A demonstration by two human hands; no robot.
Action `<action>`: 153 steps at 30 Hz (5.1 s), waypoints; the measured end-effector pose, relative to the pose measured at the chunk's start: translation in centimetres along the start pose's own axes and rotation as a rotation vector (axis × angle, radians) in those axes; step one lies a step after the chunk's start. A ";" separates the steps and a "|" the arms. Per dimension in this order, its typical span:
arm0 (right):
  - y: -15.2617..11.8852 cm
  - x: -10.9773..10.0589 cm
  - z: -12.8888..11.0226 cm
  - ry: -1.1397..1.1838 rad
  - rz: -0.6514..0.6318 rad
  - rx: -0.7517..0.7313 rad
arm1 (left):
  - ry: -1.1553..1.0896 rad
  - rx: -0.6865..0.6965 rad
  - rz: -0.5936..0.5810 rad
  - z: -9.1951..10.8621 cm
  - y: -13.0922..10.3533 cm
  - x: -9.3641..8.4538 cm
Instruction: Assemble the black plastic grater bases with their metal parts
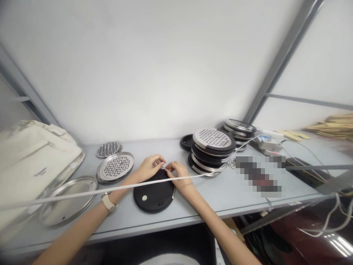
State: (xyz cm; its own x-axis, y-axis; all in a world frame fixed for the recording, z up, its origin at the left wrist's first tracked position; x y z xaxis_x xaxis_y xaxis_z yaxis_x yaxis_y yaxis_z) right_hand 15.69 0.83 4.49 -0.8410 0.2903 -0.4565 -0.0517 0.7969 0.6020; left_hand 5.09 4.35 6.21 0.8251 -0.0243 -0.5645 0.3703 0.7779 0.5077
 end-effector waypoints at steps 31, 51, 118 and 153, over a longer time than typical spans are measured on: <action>-1.5 0.7 0.1 -0.175 -0.039 -0.049 | -0.014 0.123 -0.097 1.4 -1.4 0.0; -2.3 2.0 0.8 -0.246 -0.084 -0.005 | -0.021 0.137 -0.084 1.2 -1.5 0.3; -4.1 0.3 -2.9 -0.445 -0.111 -0.326 | -0.097 0.048 -0.077 -0.1 -1.2 0.4; -3.8 0.0 -1.9 -0.231 -0.175 -0.173 | -0.135 0.075 -0.111 0.1 -1.1 0.5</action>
State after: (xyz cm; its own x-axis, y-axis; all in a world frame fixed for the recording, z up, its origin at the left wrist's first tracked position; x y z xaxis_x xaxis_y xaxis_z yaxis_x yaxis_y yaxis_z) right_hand 14.82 -3.15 3.46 -0.6678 0.2854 -0.6875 -0.2916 0.7494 0.5944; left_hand 5.14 3.47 5.46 0.8255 -0.1956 -0.5295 0.4888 0.7167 0.4974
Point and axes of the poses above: each hand's wrist, its own y-axis towards the middle knuckle, its own x-axis out of the palm, z = x × y, the point moved 10 cm from there along y, towards the middle knuckle, and after that the axes turned 10 degrees about z, right-handed, at the moved point
